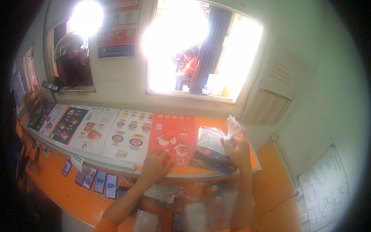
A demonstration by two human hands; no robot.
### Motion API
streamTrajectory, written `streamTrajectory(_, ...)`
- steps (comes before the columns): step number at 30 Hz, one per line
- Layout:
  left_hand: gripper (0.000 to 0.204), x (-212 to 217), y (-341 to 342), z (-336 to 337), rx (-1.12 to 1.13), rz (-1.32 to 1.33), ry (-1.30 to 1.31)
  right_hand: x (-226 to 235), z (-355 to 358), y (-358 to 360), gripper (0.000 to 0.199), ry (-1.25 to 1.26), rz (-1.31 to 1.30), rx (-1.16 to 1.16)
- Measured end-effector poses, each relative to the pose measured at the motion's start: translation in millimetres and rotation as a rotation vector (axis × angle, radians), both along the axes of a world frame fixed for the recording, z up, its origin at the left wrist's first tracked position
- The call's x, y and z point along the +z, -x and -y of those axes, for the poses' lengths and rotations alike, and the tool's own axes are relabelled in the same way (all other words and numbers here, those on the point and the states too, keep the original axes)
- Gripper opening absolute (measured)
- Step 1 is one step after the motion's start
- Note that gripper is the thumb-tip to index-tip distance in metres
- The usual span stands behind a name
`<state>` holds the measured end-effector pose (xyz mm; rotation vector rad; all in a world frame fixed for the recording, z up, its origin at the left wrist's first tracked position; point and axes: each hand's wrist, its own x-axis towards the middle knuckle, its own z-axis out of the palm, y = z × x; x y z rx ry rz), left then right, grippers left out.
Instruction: The person packs food items into plastic bags at a counter, places receipts into the bags, and hands the completed orders through a service window. The person also handles printed receipts and stacks them on the counter.
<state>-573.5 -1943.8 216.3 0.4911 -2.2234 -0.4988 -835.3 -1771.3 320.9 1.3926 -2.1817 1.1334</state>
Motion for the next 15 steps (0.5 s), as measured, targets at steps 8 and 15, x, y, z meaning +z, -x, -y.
streamTrajectory(8, 0.025, -1.5, 1.6, 1.4, -0.011, -0.006, -0.028, -4.1, -0.9, 2.2, 0.046, -0.016, 0.040, -0.026)
streamTrajectory(15, 0.025, -4.5, 1.7, 0.4, 0.016, -0.018, 0.017, -3.8, -2.4, 2.0, 0.048, -0.006, 0.076, 0.017)
